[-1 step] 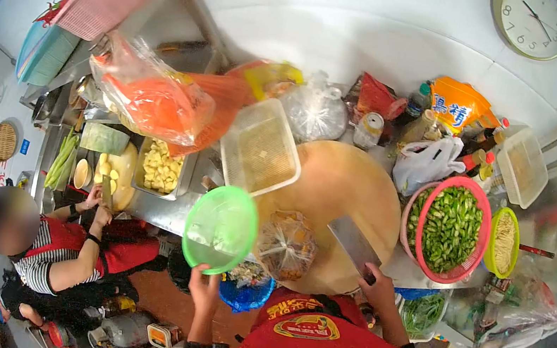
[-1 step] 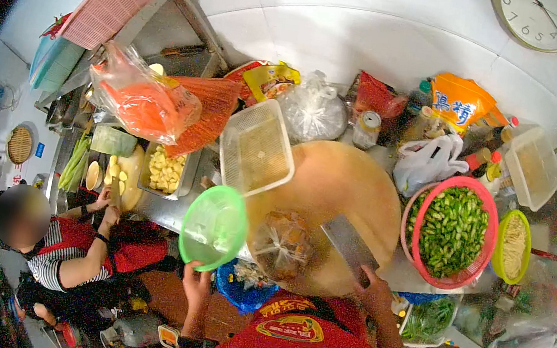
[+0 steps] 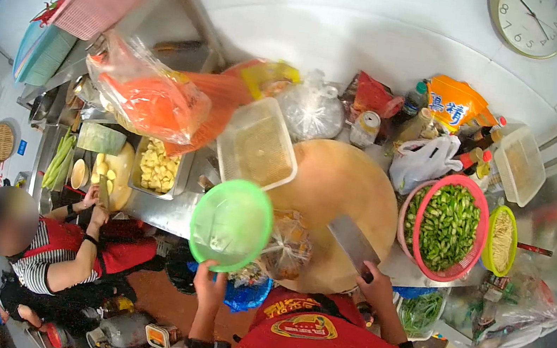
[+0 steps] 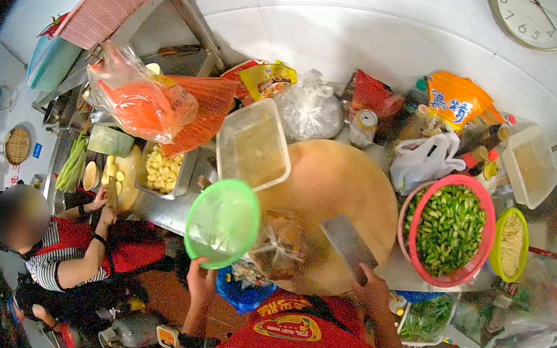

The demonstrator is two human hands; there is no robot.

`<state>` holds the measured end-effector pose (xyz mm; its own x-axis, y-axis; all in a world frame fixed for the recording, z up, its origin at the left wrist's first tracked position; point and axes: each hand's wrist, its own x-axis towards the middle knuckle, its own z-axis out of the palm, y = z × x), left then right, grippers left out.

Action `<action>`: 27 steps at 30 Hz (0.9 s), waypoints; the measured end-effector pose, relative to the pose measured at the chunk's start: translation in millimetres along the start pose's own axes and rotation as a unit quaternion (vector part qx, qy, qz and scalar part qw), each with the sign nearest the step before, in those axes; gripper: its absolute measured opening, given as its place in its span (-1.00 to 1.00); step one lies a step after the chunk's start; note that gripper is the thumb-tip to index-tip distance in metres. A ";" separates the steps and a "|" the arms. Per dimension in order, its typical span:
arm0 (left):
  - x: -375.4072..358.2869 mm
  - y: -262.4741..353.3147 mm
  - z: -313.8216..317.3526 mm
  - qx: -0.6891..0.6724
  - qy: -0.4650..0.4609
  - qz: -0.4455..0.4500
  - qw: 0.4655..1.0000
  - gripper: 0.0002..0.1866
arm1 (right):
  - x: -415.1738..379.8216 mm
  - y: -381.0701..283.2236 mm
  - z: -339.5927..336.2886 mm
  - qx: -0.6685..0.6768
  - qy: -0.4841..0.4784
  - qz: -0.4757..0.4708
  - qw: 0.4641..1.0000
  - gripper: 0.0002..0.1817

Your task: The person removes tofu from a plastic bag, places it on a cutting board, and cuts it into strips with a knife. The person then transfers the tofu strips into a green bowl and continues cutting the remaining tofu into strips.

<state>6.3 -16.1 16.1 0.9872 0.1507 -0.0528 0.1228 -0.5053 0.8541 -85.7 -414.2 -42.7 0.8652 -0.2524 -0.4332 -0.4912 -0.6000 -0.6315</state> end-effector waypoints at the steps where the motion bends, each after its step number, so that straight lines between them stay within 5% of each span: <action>1: 11.6 35.5 6.3 0.079 -0.040 0.109 0.990 -0.74 | -1.7 -0.6 6.0 -0.015 0.065 -0.037 0.997 -0.46; 2: 19.7 49.5 66.6 0.035 -0.045 0.101 0.993 -0.75 | 13.7 23.6 -23.7 -0.052 0.092 -0.039 0.994 -0.46; 5: 54.2 66.1 106.7 -0.121 -0.147 0.111 0.976 -0.67 | 13.9 20.9 -3.2 -0.040 0.098 -0.036 0.994 -0.48; 9: 85.0 118.3 173.6 -0.051 -0.235 0.163 0.957 -0.54 | 12.9 28.7 1.9 -0.046 0.082 -0.035 0.995 -0.46; 13: 99.5 27.8 243.7 -0.004 -0.154 0.269 0.951 -0.41 | -1.4 60.8 17.7 -0.042 0.078 -0.075 0.993 -0.43; 14: 99.5 30.9 233.9 -0.093 -0.278 0.079 0.953 -0.40 | -4.7 61.9 19.9 -0.029 0.085 -0.077 0.993 -0.43; 15: 100.0 33.8 223.8 -0.179 -0.388 -0.112 0.897 -0.38 | -8.1 60.0 18.6 -0.036 0.082 -0.085 0.992 -0.43; 16: 100.2 36.8 214.8 -0.187 -0.380 -0.113 0.899 -0.38 | -14.1 58.5 16.3 -0.020 0.066 -0.061 0.996 -0.43; 18: 106.2 45.4 195.4 -0.490 -0.234 -0.390 0.744 -0.44 | -22.8 56.0 11.5 -0.017 0.042 -0.053 0.998 -0.42; 21: 135.8 63.8 180.5 -0.493 -0.050 -0.345 0.797 -0.59 | -26.0 46.3 0.1 -0.030 0.041 -0.044 0.998 -0.45; 22: 143.9 50.4 182.0 -0.509 -0.030 -0.341 0.790 -0.59 | -25.5 41.1 -4.3 -0.026 0.046 -0.047 0.998 -0.45; 24: 165.2 23.7 181.8 -0.450 -0.080 -0.193 0.868 -0.70 | -20.2 40.2 -8.4 -0.049 0.057 -0.092 0.993 -0.46; 26: 164.3 37.0 173.6 -0.474 -0.025 -0.175 0.862 -0.77 | -8.9 47.2 -5.8 -0.012 0.053 -0.102 0.993 -0.47; 27: 160.4 44.9 168.5 -0.543 0.032 -0.227 0.808 -0.78 | -1.8 42.3 -4.3 -0.019 0.047 -0.122 0.991 -0.47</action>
<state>187.4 -157.8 -41.2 0.8543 0.1715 -0.4907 0.2749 0.6521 0.7066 -107.6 -442.5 -65.8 0.9643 -0.1640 -0.2080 -0.2632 -0.6795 -0.6849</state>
